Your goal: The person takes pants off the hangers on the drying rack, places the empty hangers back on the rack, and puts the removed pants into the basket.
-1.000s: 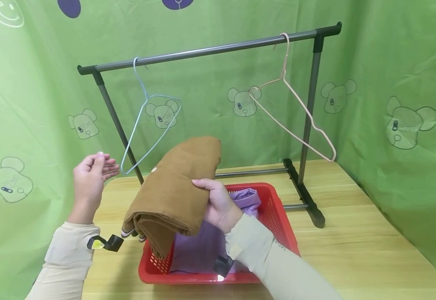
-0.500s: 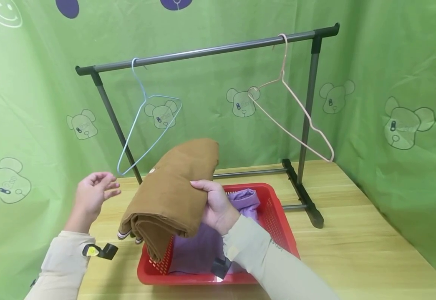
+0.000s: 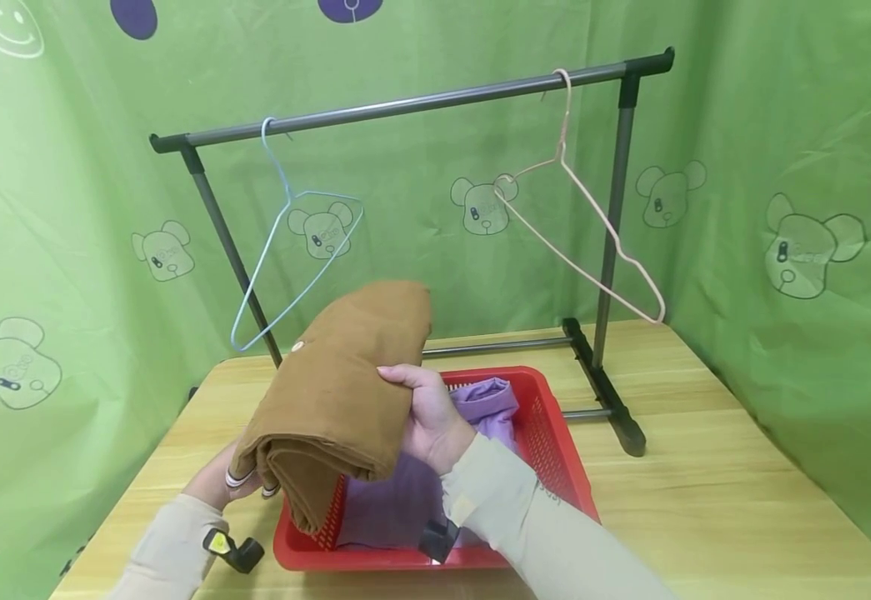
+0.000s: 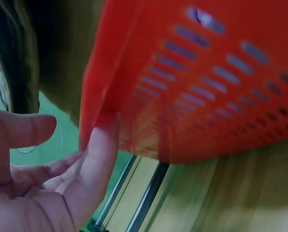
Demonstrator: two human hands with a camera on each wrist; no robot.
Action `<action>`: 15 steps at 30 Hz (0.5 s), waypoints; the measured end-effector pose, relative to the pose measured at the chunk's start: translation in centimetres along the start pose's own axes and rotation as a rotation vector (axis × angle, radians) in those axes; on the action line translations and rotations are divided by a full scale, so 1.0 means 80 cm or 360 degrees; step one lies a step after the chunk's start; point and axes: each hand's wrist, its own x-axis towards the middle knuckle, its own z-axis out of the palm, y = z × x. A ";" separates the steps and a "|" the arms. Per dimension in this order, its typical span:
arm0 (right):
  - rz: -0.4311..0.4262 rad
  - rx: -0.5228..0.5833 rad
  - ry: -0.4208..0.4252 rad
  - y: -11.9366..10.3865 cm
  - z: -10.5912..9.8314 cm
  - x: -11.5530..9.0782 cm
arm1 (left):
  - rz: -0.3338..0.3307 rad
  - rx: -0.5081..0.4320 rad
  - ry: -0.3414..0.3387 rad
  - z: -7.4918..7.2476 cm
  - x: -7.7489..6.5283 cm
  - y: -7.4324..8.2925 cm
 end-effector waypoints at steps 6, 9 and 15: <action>0.0027 0.0025 0.0012 0.000 -0.002 -0.001 | 0.0015 -0.0115 -0.0101 -0.001 0.002 -0.005; 0.0069 0.0022 0.0011 0.001 -0.006 -0.002 | 0.0005 -0.0122 -0.0092 -0.002 0.005 -0.008; 0.0123 -0.0003 0.0014 -0.001 -0.019 -0.011 | -0.0023 -0.0064 0.0052 0.000 0.012 -0.017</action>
